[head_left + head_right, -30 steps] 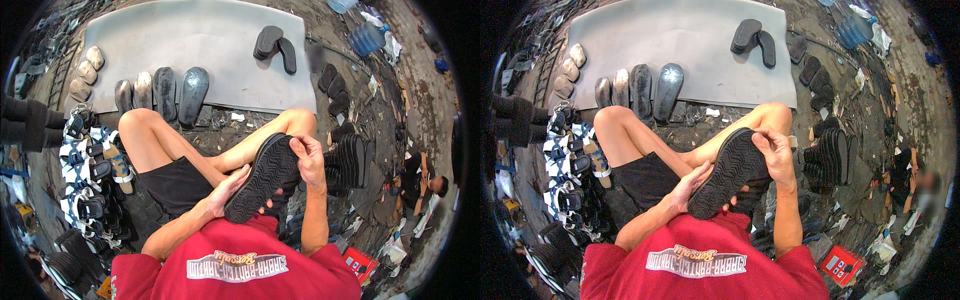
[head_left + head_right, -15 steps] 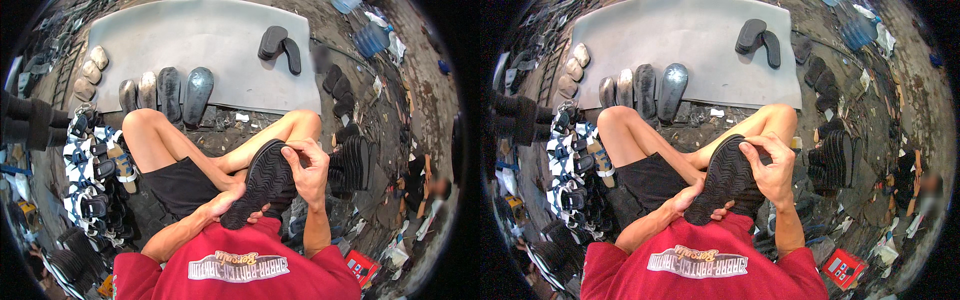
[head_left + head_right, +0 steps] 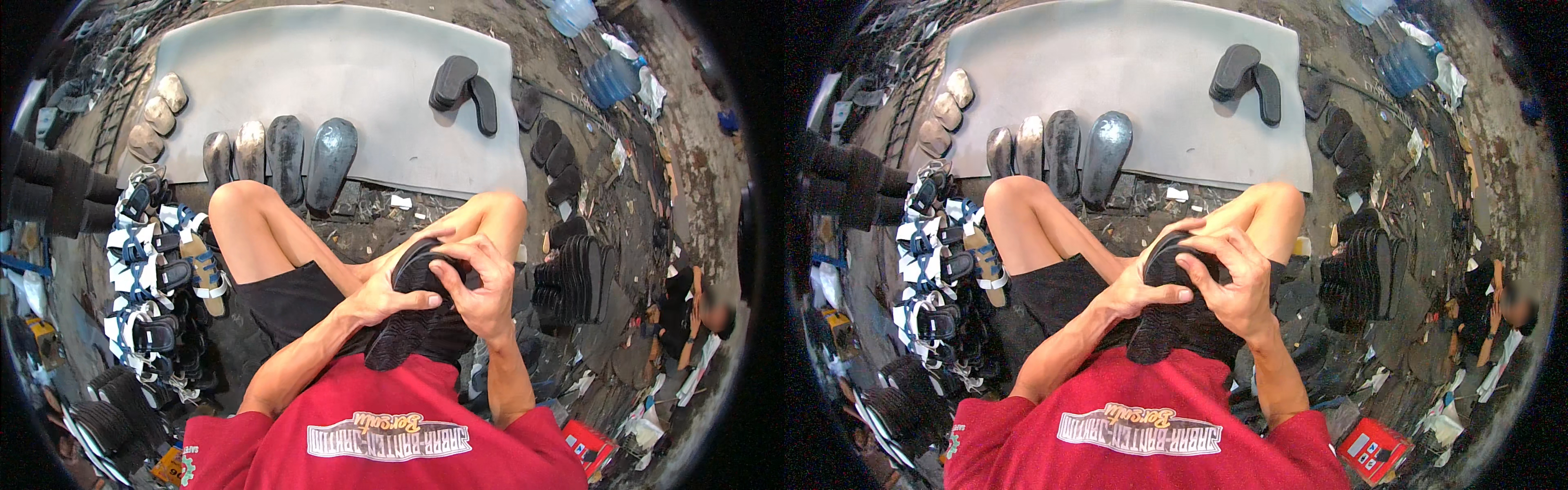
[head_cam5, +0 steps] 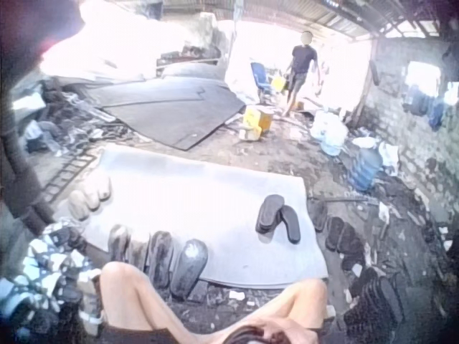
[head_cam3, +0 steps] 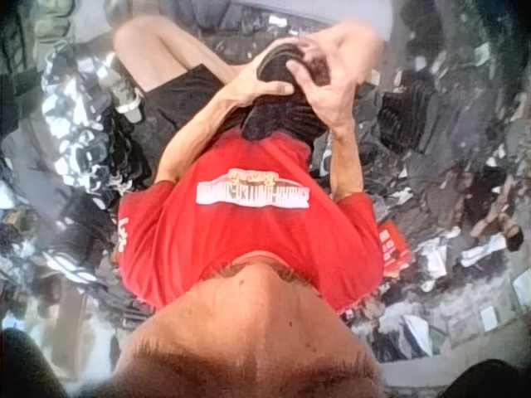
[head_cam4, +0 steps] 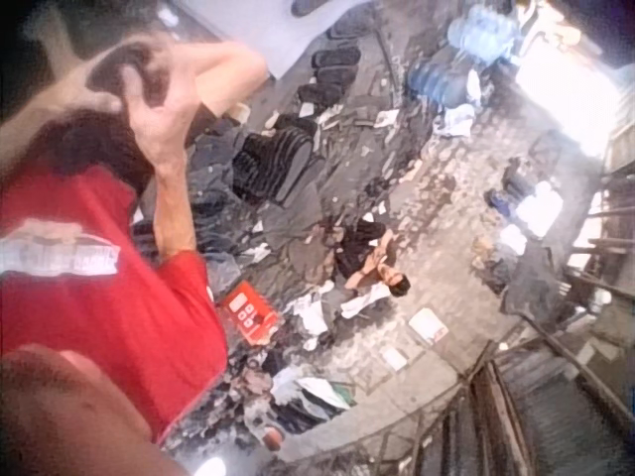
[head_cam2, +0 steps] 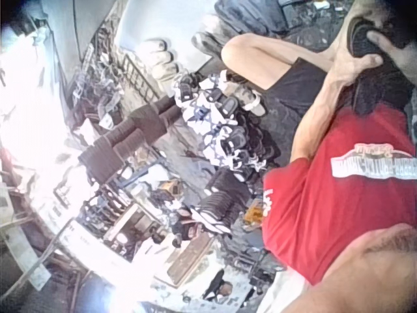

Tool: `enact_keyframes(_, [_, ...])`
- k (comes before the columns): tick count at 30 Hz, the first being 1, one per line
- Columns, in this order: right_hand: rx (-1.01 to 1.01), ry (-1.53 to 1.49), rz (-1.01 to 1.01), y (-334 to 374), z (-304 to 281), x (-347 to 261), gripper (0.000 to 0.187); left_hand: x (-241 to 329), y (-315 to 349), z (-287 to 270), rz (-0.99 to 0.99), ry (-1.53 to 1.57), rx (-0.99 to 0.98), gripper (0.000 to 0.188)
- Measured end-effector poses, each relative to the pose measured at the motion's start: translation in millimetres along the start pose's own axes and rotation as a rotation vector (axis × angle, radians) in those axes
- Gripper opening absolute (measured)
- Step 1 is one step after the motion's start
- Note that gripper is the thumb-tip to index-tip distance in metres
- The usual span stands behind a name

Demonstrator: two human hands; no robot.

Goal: The person sits on the ground and repeatedly picks up black flip-flop soles and straps, aligns them, and presses them together by hand. The person turns the flip-flops over to check the bond and places finished pairs on a nearby mat.

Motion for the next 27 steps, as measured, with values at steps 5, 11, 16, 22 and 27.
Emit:
enact_keyframes(5, [0.041,-0.122,0.164,21,3,4,0.024,-10,10,-15,-0.033,0.011,0.027,0.083])
enact_keyframes(11, [0.136,0.108,-0.14,17,3,-26,0.026,-1,16,-16,0.031,-0.109,0.018,0.079])
enact_keyframes(16, [0.142,0.1,-0.105,19,4,-31,0.024,9,20,-15,0.082,-0.214,0.036,0.07])
enact_keyframes(22, [0.207,0.197,0.027,13,6,-46,0.048,29,33,-11,0.156,0.04,0.054,0.051])
enact_keyframes(27, [0.154,-0.245,0.211,26,61,-9,0.04,73,50,-23,0.097,-0.547,0.366,0.045])
Point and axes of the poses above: each hand's wrist, its own y-axis away from the middle knuckle, its own z-axis out of the palm, x = y × z, the point moved 9 cm from there along -y, towards the middle knuckle, and after that the axes turned 3 degrees about -y, right-handed, at the moved point
